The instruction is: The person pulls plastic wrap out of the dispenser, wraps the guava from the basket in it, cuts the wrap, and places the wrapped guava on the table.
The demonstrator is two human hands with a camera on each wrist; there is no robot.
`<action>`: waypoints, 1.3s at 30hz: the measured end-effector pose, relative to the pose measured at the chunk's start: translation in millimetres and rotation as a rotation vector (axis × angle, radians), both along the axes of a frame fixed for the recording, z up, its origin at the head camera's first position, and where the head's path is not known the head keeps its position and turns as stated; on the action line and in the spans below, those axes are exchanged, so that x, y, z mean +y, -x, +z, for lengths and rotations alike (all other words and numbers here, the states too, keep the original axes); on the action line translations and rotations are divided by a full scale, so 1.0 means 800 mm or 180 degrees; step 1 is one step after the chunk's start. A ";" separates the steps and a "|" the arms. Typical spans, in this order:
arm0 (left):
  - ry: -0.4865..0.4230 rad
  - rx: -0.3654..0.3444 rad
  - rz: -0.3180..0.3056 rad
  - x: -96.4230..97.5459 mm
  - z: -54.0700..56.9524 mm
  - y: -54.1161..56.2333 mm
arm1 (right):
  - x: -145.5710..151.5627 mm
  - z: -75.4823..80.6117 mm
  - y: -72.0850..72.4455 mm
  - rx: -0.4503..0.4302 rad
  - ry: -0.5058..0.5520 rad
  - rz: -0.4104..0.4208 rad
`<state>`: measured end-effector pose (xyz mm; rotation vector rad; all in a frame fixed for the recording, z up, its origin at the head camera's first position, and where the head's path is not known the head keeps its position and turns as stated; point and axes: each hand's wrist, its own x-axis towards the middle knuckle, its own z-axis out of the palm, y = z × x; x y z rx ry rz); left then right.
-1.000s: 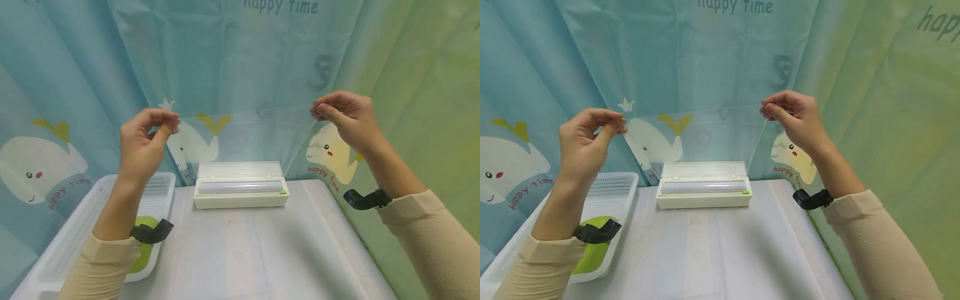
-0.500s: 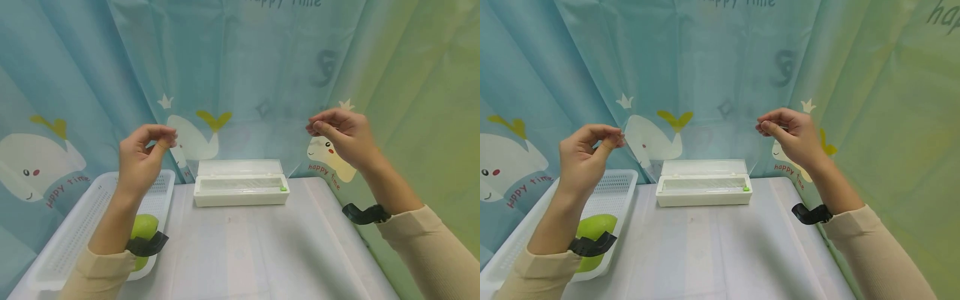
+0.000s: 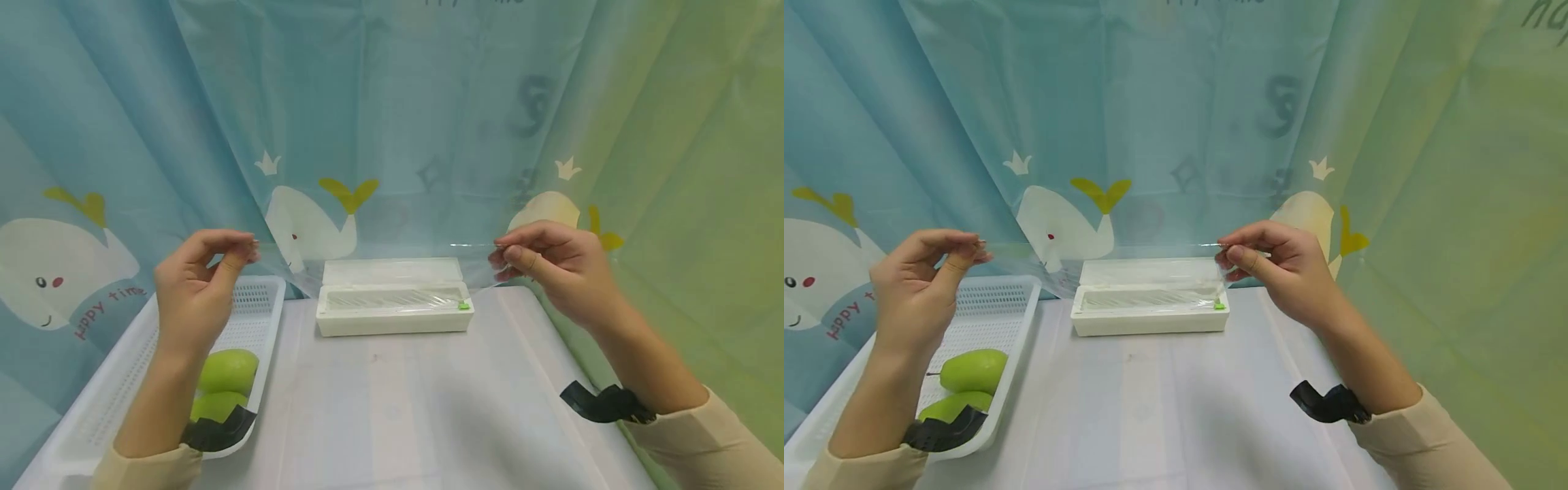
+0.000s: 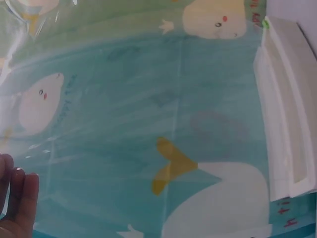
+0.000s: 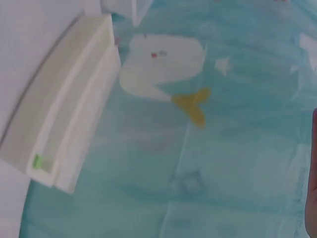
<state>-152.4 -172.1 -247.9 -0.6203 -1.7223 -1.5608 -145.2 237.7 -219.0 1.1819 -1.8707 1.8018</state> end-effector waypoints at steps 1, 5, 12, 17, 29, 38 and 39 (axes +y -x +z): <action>-0.0017 -0.0004 0.0016 -0.001 -0.001 -0.002 | -0.002 -0.003 -0.005 0.0009 -0.0013 0.0069; -0.0161 -0.0027 -0.0084 -0.006 -0.007 -0.010 | -0.006 -0.018 -0.023 0.0040 -0.0084 0.0234; -0.0105 0.0193 -0.0218 -0.012 -0.024 -0.022 | -0.006 -0.059 -0.059 -0.0095 -0.0159 0.0374; -0.0129 0.0352 -0.0484 -0.012 -0.039 -0.036 | -0.004 -0.104 -0.077 -0.0119 -0.0114 0.0622; 0.0195 0.0833 -0.0984 -0.008 -0.065 -0.086 | 0.016 -0.156 -0.116 -0.0296 -0.0025 0.0549; 0.0591 0.1156 -0.0975 -0.008 -0.092 -0.104 | 0.026 -0.170 -0.127 -0.0237 -0.0149 0.0798; 0.0620 0.1175 -0.1006 -0.008 -0.094 -0.105 | 0.027 -0.172 -0.127 -0.0216 -0.0147 0.0844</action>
